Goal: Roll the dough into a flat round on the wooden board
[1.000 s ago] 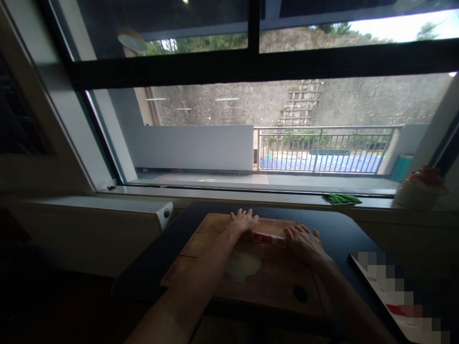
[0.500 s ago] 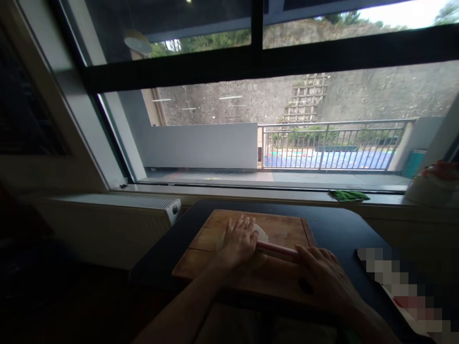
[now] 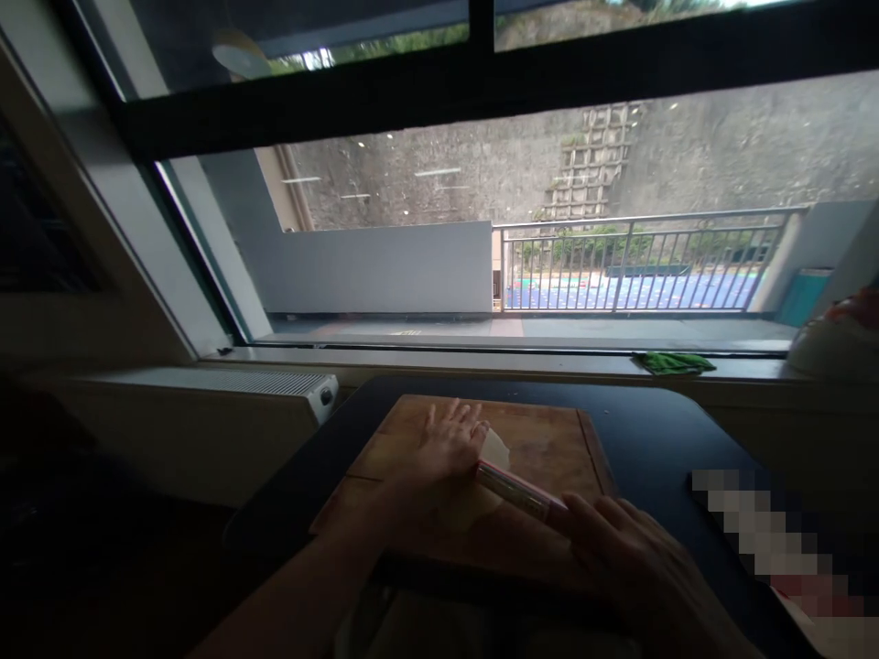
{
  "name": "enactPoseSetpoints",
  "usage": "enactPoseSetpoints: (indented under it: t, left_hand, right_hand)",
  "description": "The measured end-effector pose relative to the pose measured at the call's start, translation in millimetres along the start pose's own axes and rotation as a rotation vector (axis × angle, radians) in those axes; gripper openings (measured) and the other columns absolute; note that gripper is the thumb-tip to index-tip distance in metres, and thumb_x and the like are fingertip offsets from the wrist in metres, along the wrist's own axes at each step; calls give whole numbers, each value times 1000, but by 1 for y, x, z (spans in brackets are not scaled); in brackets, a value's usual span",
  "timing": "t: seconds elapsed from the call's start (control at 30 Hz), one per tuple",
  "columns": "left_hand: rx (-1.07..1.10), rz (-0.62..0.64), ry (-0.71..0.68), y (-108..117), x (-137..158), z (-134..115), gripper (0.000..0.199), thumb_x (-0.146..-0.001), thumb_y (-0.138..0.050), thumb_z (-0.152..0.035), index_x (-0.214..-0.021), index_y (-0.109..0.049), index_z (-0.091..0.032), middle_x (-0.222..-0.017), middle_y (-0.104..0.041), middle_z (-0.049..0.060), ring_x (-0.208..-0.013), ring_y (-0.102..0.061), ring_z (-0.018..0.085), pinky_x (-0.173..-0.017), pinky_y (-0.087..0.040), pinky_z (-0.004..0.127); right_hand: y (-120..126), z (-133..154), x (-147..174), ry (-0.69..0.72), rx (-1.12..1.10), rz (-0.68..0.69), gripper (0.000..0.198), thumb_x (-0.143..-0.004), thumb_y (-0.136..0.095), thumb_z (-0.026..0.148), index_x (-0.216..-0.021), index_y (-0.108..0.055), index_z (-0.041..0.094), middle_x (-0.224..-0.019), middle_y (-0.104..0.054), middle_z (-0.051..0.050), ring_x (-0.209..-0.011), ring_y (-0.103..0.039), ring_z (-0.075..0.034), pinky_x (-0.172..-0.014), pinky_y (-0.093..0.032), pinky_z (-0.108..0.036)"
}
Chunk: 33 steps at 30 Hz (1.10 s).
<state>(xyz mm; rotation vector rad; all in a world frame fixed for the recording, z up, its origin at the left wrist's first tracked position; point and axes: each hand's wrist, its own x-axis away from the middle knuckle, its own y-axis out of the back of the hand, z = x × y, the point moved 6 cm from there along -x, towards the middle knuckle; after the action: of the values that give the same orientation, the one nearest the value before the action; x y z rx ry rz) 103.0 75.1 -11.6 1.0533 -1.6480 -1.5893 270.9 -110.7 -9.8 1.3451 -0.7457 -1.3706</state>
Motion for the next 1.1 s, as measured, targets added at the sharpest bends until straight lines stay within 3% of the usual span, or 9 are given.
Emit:
enactPoseSetpoints:
  t: [0.1,0.2,0.3,0.37,0.6,0.7,0.87,1.0,1.1]
  left_hand:
    - [19,59,25,-1,-6,1,56,-92,-11,-48,-140,-31,-27,-147,-29,0,-138,-13,27,-108,-5,57]
    - [77,109,78,-5,-42,-10,62,-91,-14,-53,-140,-31,-21,-146,-31,5,-137,-15,29,-107,-8,58]
    - [109,89,83,-5,-74,-24,64,-91,-14,-52,-140,-31,-15,-143,-36,9,-136,-16,31,-107,-11,57]
    - [115,65,66,-4,-78,-28,63,-92,-14,-50,-140,-30,-14,-142,-37,10,-136,-16,30,-108,-9,56]
    - [20,114,19,3,-4,1,57,-93,-10,-48,-140,-31,-23,-148,-25,2,-138,-10,25,-108,-2,55]
    - [-21,148,-4,8,10,4,58,-93,-7,-48,-140,-30,-24,-149,-25,3,-138,-9,25,-108,-3,55]
    - [41,168,84,2,-35,-9,63,-89,-11,-56,-140,-30,-24,-148,-27,3,-138,-13,26,-108,-6,54]
    - [99,114,132,-3,-78,-19,66,-88,-11,-57,-140,-31,-21,-144,-35,7,-137,-16,28,-106,-10,58]
    - [111,55,134,-2,-82,-17,65,-89,-9,-54,-140,-30,-20,-143,-37,7,-137,-16,26,-107,-11,55]
  right_hand:
    - [5,1,-1,-40,-35,-21,32,-88,-47,26,-119,-48,34,-97,-62,-2,-86,-58,-20,-70,-44,-31]
    - [5,-5,-3,-88,-40,-36,30,-88,-47,26,-117,-49,33,-96,-62,-2,-84,-59,-19,-70,-44,-32]
    - [4,-12,-4,-118,-12,-46,29,-88,-46,24,-115,-50,32,-92,-63,-2,-80,-59,-19,-68,-43,-32]
    - [3,-13,-4,-112,16,-47,28,-86,-48,21,-112,-52,31,-91,-63,-1,-79,-59,-19,-68,-42,-32]
    - [12,14,-1,-11,9,-61,36,-80,-54,15,-113,-52,31,-91,-61,0,-81,-57,-18,-68,-39,-30]
    - [17,18,2,5,-22,-65,34,-82,-52,16,-113,-51,30,-92,-62,0,-80,-57,-17,-67,-37,-30]
    - [11,-5,-2,-73,-7,-11,19,-85,-52,23,-103,-55,28,-86,-62,1,-78,-57,-17,-66,-37,-30]
    - [8,-21,-9,-113,56,-36,19,-88,-48,28,-105,-54,28,-87,-63,0,-78,-59,-18,-66,-39,-30]
    - [9,-19,-10,-104,70,-36,20,-88,-48,28,-107,-54,30,-88,-62,0,-78,-58,-17,-67,-39,-30]
